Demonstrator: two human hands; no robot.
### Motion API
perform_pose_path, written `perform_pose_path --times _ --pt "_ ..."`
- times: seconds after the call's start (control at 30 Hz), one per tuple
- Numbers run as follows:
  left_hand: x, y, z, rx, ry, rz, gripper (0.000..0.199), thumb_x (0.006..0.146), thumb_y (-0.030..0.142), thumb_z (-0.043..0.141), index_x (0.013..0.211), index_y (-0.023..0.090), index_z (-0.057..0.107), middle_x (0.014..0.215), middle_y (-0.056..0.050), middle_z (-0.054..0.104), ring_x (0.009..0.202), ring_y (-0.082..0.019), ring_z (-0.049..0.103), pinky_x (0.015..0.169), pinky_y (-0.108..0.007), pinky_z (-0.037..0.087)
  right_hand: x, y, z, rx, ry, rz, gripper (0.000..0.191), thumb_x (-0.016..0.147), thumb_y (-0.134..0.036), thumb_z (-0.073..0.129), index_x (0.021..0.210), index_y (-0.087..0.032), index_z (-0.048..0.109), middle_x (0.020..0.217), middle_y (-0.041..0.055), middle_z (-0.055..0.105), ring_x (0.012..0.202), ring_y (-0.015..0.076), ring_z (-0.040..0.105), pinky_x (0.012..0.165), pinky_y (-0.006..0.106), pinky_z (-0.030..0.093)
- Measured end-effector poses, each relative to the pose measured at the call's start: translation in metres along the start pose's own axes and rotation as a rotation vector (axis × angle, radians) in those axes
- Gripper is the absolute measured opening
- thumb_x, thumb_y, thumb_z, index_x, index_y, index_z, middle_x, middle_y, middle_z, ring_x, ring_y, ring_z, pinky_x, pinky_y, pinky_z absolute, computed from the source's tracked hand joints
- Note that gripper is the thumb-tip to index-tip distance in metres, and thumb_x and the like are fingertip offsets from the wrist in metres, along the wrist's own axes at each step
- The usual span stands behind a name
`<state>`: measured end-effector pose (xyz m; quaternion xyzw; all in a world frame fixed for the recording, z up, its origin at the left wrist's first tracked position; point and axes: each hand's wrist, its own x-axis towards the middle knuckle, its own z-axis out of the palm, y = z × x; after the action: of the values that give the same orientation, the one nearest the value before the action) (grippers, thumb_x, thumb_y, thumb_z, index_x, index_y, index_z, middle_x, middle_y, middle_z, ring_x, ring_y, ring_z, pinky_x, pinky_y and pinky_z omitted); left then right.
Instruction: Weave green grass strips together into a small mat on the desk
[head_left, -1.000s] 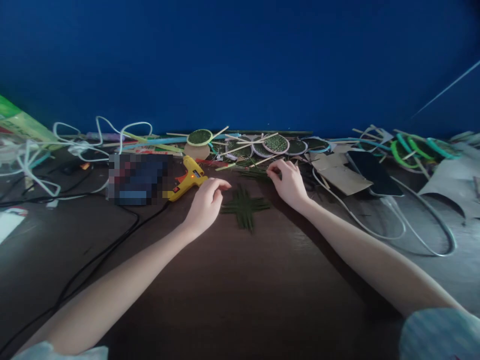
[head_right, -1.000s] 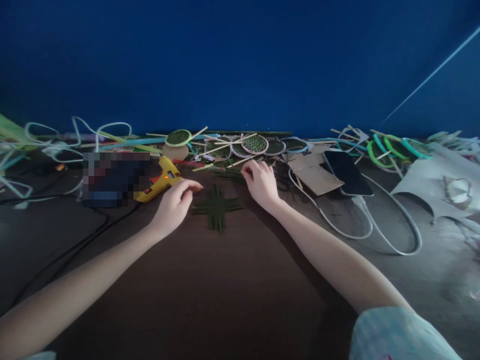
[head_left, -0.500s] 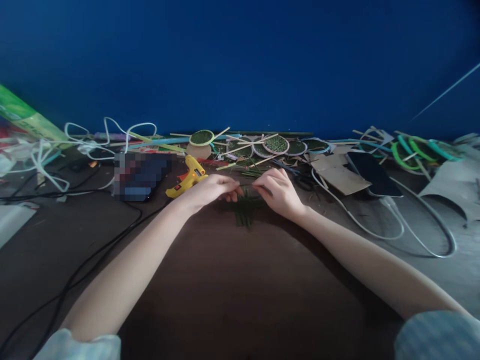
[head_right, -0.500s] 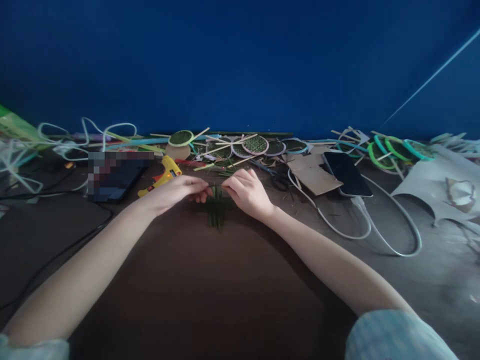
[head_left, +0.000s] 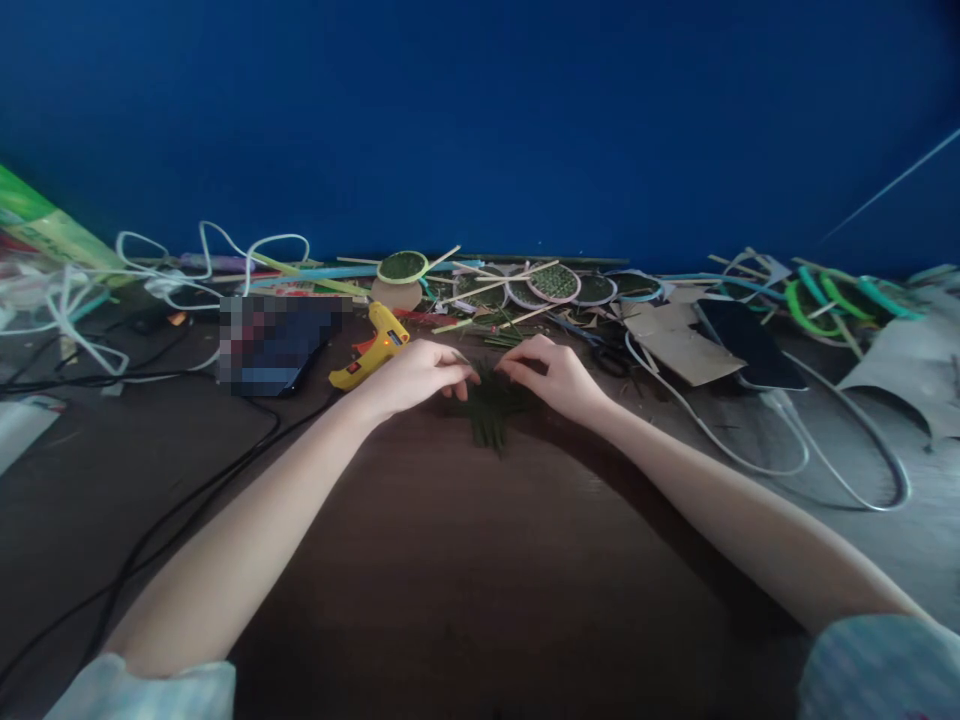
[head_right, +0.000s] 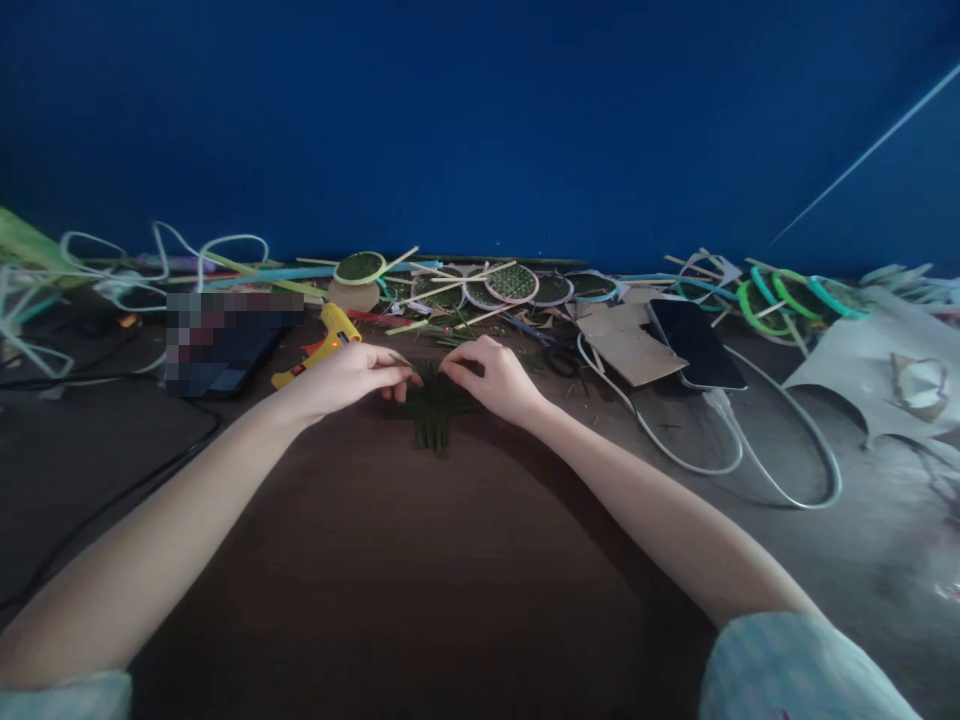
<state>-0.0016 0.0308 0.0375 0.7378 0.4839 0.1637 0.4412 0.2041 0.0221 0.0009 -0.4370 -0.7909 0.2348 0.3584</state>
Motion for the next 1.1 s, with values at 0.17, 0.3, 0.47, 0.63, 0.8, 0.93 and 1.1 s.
perform_pose_path --times 0.17,0.3,0.47,0.63,0.8,0.93,1.1 --pt "-0.001 0.003 0.001 -0.051 0.014 -0.036 0.033 0.085 0.040 0.045 0.076 0.014 0.064 0.069 -0.003 0.066 0.064 -0.013 0.057 0.063 -0.027 0.044 0.002 0.005 0.003 -0.080 -0.076 -0.123 0.009 0.078 -0.026 0.058 0.078 -0.019 0.064 0.074 0.0030 0.065 0.074 0.0167 0.052 0.075 0.033 0.041" --pt "0.001 0.001 0.002 -0.080 0.017 -0.006 0.030 0.087 0.032 0.041 0.078 0.014 0.063 0.070 -0.003 0.066 0.065 -0.012 0.057 0.062 -0.026 0.045 0.002 0.006 0.004 -0.024 -0.117 -0.135 0.012 0.079 -0.028 0.057 0.077 -0.019 0.064 0.080 0.0039 0.067 0.078 0.0172 0.054 0.078 0.035 0.041" --pt "0.000 -0.005 -0.001 -0.124 0.018 0.039 0.029 0.088 0.032 0.041 0.081 0.014 0.063 0.070 -0.003 0.065 0.064 -0.011 0.056 0.063 -0.025 0.044 0.002 0.000 0.001 0.153 -0.156 0.044 0.017 0.081 -0.030 0.054 0.076 -0.020 0.066 0.078 0.0028 0.067 0.081 0.0164 0.056 0.076 0.031 0.043" --pt "0.000 -0.013 -0.004 -0.160 -0.010 0.044 0.030 0.088 0.036 0.042 0.081 0.017 0.064 0.069 -0.001 0.065 0.065 -0.012 0.056 0.063 -0.025 0.043 0.001 -0.004 0.000 0.154 -0.152 0.094 0.021 0.083 -0.029 0.049 0.079 -0.019 0.067 0.063 0.0007 0.062 0.074 0.0150 0.056 0.072 0.029 0.042" --pt "-0.003 -0.012 -0.006 -0.050 0.035 0.055 0.027 0.087 0.034 0.043 0.079 0.018 0.064 0.069 0.000 0.064 0.067 -0.013 0.056 0.065 -0.026 0.042 -0.001 0.000 0.002 0.064 -0.075 0.077 0.021 0.084 -0.027 0.049 0.084 -0.020 0.069 0.055 -0.0005 0.055 0.069 0.0147 0.052 0.068 0.028 0.041" --pt "-0.004 -0.008 -0.006 0.016 0.110 0.080 0.022 0.084 0.035 0.047 0.079 0.018 0.060 0.074 0.001 0.064 0.069 -0.013 0.057 0.067 -0.026 0.042 -0.001 -0.002 0.001 0.083 -0.094 0.145 0.022 0.083 -0.028 0.050 0.080 -0.019 0.069 0.061 -0.0001 0.056 0.063 0.0127 0.052 0.064 0.027 0.041" --pt "-0.003 -0.010 -0.005 -0.005 0.076 0.071 0.024 0.084 0.033 0.047 0.073 0.017 0.061 0.068 0.000 0.062 0.066 -0.013 0.056 0.066 -0.026 0.042 -0.002 -0.003 0.001 0.137 -0.103 0.161 0.022 0.082 -0.031 0.051 0.077 -0.020 0.069 0.074 0.0017 0.061 0.072 0.0142 0.054 0.068 0.028 0.039"
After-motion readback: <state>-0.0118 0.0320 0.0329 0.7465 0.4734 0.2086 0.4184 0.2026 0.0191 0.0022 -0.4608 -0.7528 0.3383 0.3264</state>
